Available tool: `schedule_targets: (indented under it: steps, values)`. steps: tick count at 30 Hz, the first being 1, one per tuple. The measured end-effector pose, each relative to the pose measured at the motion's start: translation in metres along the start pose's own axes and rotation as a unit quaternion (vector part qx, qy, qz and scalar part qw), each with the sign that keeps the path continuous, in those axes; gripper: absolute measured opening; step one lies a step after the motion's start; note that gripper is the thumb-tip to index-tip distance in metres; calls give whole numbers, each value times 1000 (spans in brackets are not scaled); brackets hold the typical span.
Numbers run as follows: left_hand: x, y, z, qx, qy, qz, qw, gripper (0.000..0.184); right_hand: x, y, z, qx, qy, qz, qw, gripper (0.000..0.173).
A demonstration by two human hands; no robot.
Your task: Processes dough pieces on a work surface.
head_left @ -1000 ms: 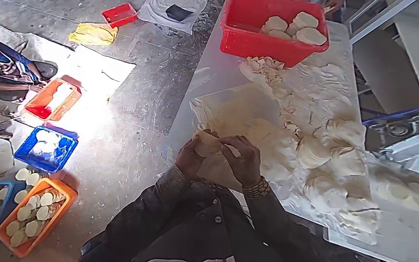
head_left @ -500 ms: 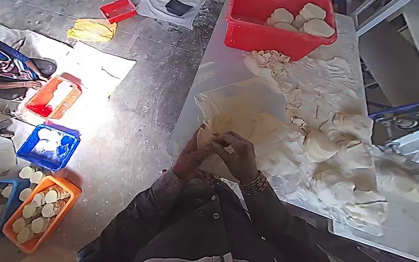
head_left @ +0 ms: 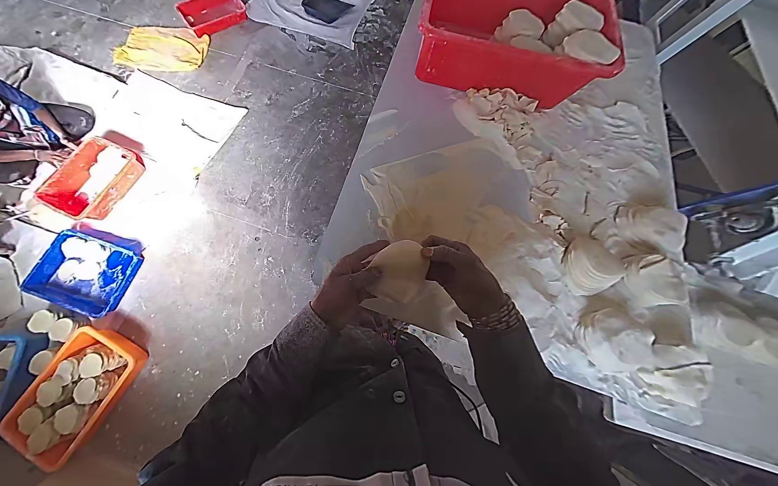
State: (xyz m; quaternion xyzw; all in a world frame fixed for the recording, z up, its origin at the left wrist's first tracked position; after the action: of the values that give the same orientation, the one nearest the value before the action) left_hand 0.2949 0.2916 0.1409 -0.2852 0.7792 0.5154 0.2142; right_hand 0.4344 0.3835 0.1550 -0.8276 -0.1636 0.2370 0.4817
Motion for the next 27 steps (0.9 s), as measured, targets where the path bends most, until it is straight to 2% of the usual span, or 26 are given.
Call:
schedule_targets:
  steps: [2,4,5,7,9,12,14,17,21,23,25,27]
  values:
    - [2,-2,1,16,33,-14,999,26,3,13,4,-14,-16,25,999,28]
    - [4,-4,2,21,47,-26,998,19,-2,23,4,-17,-53,26,998,25]
    - [5,-5,4,18,44,-26,999,19,-5,26,2,-17,-58,23,998,19]
    - [6,-8,8,8,15,-9,1000,32,-6,26,0,-9,-29,12,999,10]
    - [6,-10,11,11,-13,21,1000,41,0,23,-1,1,13,12,1000,9]
    - [10,-19,14,31,-9,31,999,27,13,21,-2,9,43,-6,999,11]
    - [15,-24,17,34,21,43,998,20,18,21,-1,7,52,-30,998,10]
    - [15,-22,33,21,54,78,995,20,26,15,6,12,75,-60,995,8]
    - [4,-1,73,-16,79,122,989,27,44,-13,26,38,137,-116,983,6]
    - [10,0,91,1,81,226,971,38,68,-12,39,10,171,-248,953,15]
    - [31,-11,99,30,76,337,938,52,101,-2,41,-53,196,-405,891,28]
    - [52,-21,94,25,86,369,925,50,136,-1,30,-76,238,-468,847,31]
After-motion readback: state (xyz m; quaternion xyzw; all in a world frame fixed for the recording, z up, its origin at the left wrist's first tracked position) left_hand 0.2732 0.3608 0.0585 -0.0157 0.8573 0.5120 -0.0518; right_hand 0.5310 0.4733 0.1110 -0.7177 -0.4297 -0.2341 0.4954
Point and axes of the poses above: each hand's wrist, its own z-axis towards the middle knuckle, its own x-axis out of the back of the hand, y = z × x, the point moved 8 cm from there along z, towards the middle knuckle, and after that the axes turned 3 degrees about -z, right-handed, at the moved point
